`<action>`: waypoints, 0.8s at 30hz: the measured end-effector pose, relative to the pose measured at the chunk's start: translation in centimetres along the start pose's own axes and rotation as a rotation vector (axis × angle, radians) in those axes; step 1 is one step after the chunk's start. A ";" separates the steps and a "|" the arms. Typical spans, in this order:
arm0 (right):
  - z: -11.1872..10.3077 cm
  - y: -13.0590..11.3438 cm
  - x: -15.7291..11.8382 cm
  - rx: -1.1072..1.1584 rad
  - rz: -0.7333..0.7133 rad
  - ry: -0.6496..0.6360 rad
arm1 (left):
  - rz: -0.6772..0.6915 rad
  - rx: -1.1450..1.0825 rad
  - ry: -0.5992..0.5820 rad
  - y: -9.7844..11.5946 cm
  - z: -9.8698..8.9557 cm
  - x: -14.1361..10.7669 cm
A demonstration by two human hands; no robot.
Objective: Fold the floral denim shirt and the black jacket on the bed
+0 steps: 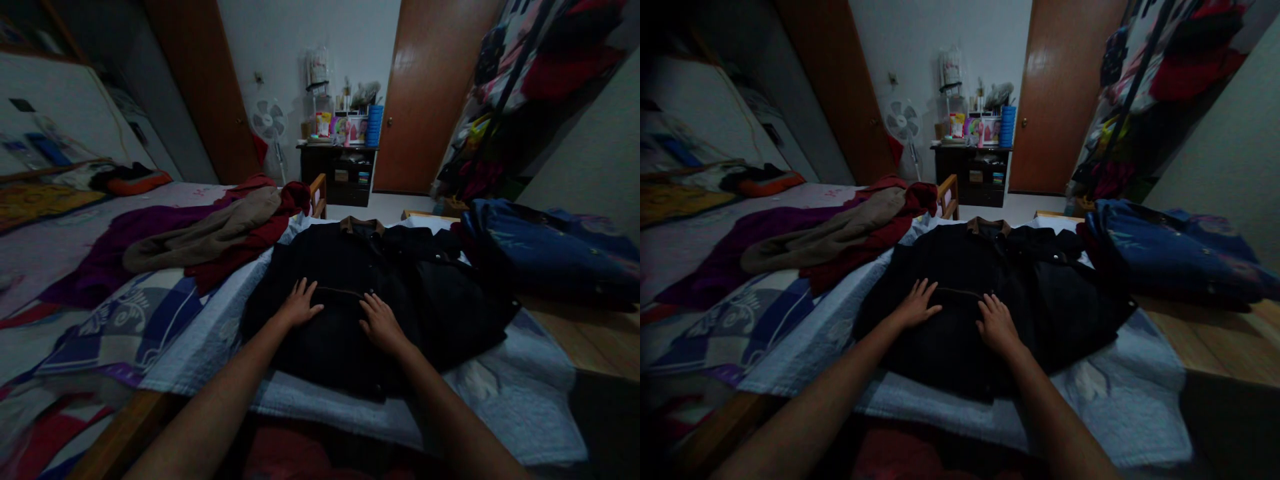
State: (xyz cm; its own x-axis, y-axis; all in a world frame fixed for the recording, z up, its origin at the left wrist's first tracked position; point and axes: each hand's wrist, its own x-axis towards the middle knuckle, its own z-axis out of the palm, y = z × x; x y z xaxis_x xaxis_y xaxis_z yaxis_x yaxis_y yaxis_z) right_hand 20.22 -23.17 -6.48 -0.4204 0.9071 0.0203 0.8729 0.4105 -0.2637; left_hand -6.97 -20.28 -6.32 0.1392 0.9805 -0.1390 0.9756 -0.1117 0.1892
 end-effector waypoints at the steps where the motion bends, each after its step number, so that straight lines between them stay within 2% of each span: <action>1: 0.2 -0.1 -0.2 -0.002 0.004 0.009 | -0.013 0.007 0.014 0.2 0.0 -0.6; 4: 0.7 -0.4 -0.8 -0.002 0.005 0.058 | -0.046 0.023 0.070 1.7 0.4 -2.3; 6: 0.9 -0.4 -1.3 0.008 -0.001 0.082 | -0.017 0.034 0.115 3.0 0.9 -3.5; 9: 1.2 0.0 -2.1 0.032 -0.003 0.097 | 0.137 0.023 0.151 5.0 1.7 -5.2; 12: 1.4 0.4 -3.2 0.059 0.001 0.139 | 0.253 0.001 0.135 6.0 2.2 -6.3; 16: 1.2 0.8 -5.3 0.117 -0.011 0.170 | 0.265 -0.026 0.134 5.9 2.3 -6.7; 20: 0.2 1.6 -7.6 0.209 -0.021 0.153 | 0.254 -0.063 0.140 6.4 2.3 -6.6; 22: -0.4 2.2 -8.6 0.258 -0.029 0.142 | 0.306 -0.103 0.132 7.4 2.3 -6.7; 24: -0.9 2.9 -9.2 0.314 -0.043 0.129 | 0.412 -0.162 0.123 8.6 2.3 -6.8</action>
State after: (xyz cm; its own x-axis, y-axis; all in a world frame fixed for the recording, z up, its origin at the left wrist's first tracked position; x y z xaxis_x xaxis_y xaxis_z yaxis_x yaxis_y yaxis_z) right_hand 26.85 -30.25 -6.56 -0.4027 0.9022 0.1546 0.7276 0.4180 -0.5439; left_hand 0.84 -28.31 -5.93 0.4792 0.8727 0.0938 0.8027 -0.4790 0.3552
